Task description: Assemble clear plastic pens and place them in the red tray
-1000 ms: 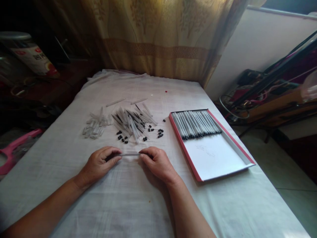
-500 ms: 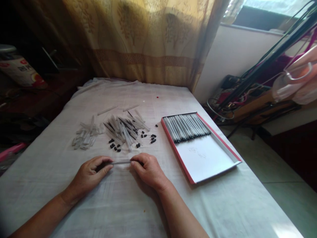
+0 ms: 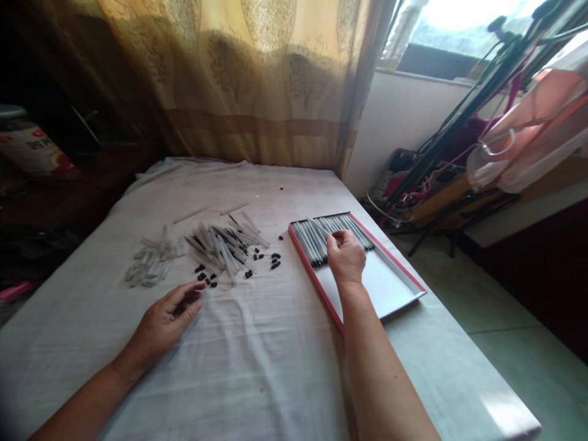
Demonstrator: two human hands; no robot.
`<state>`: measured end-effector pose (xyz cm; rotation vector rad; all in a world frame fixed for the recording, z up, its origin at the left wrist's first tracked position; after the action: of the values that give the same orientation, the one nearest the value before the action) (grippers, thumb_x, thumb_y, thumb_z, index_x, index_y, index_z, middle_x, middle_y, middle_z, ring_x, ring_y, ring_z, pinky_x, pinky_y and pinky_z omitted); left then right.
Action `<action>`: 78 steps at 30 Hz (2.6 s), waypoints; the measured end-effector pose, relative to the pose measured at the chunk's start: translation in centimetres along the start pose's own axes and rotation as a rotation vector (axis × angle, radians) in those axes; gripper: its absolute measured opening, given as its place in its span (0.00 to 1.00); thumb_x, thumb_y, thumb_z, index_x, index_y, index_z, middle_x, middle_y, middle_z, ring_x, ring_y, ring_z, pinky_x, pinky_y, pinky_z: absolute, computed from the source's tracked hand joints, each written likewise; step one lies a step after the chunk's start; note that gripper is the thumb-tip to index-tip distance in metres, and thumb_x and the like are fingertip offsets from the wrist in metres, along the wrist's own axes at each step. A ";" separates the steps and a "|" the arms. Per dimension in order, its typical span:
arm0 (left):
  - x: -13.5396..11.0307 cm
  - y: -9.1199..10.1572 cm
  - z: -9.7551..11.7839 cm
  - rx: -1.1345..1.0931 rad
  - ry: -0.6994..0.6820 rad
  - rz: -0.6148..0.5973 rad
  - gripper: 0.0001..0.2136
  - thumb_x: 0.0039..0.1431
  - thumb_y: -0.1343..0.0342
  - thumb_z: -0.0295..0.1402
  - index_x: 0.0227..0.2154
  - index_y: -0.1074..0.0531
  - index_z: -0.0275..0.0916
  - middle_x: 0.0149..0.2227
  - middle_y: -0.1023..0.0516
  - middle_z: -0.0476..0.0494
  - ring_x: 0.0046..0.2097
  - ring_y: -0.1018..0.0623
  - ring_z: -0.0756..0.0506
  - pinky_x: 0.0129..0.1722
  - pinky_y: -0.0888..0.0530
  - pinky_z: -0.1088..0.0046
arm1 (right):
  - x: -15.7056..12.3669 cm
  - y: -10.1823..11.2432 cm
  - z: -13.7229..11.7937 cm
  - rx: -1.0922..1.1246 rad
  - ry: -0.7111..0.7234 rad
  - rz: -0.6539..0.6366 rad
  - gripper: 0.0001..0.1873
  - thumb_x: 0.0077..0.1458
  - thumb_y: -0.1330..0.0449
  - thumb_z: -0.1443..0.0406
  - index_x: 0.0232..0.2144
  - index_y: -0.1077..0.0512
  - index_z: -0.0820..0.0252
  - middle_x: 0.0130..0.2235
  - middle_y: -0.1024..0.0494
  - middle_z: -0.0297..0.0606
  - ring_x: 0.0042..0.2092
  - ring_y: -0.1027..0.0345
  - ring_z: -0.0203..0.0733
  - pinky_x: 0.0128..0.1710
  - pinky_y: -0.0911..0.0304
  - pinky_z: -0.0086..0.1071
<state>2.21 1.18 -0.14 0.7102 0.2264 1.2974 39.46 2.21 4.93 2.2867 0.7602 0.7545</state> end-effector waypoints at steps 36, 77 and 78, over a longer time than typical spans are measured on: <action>-0.2 0.1 0.3 0.146 -0.184 -0.008 0.12 0.61 0.47 0.37 0.43 0.23 0.43 0.42 0.18 0.43 0.44 0.20 0.44 0.46 0.23 0.67 | -8.8 -4.9 -6.5 -0.096 0.475 -0.474 0.11 0.59 0.44 0.63 0.37 0.21 0.53 0.40 0.18 0.38 0.39 0.25 0.43 0.39 0.37 0.32; 0.3 0.1 -0.4 0.565 -0.424 0.066 0.08 0.67 0.54 0.32 0.41 0.30 0.38 0.39 0.22 0.40 0.41 0.23 0.42 0.43 0.26 0.65 | -12.9 -7.4 -5.7 0.187 0.485 -0.201 0.12 0.60 0.46 0.65 0.41 0.23 0.60 0.41 0.22 0.43 0.43 0.29 0.44 0.46 0.37 0.34; 0.3 0.1 -0.4 0.569 -0.418 0.076 0.08 0.67 0.54 0.32 0.41 0.30 0.38 0.39 0.21 0.40 0.40 0.22 0.42 0.42 0.26 0.65 | -12.5 -7.5 -5.9 0.105 0.453 -0.182 0.13 0.60 0.45 0.65 0.43 0.23 0.61 0.43 0.22 0.45 0.45 0.30 0.46 0.47 0.38 0.35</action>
<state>2.03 1.60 -0.33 1.4661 0.2296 1.1270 24.68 0.84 -0.38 2.1188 1.2191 1.1873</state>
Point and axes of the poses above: each hand's wrist, its own x-axis towards the middle knuckle, its own y-axis out of the back of the hand, z = x × y, the point moved 1 cm from there along x, towards the middle knuckle
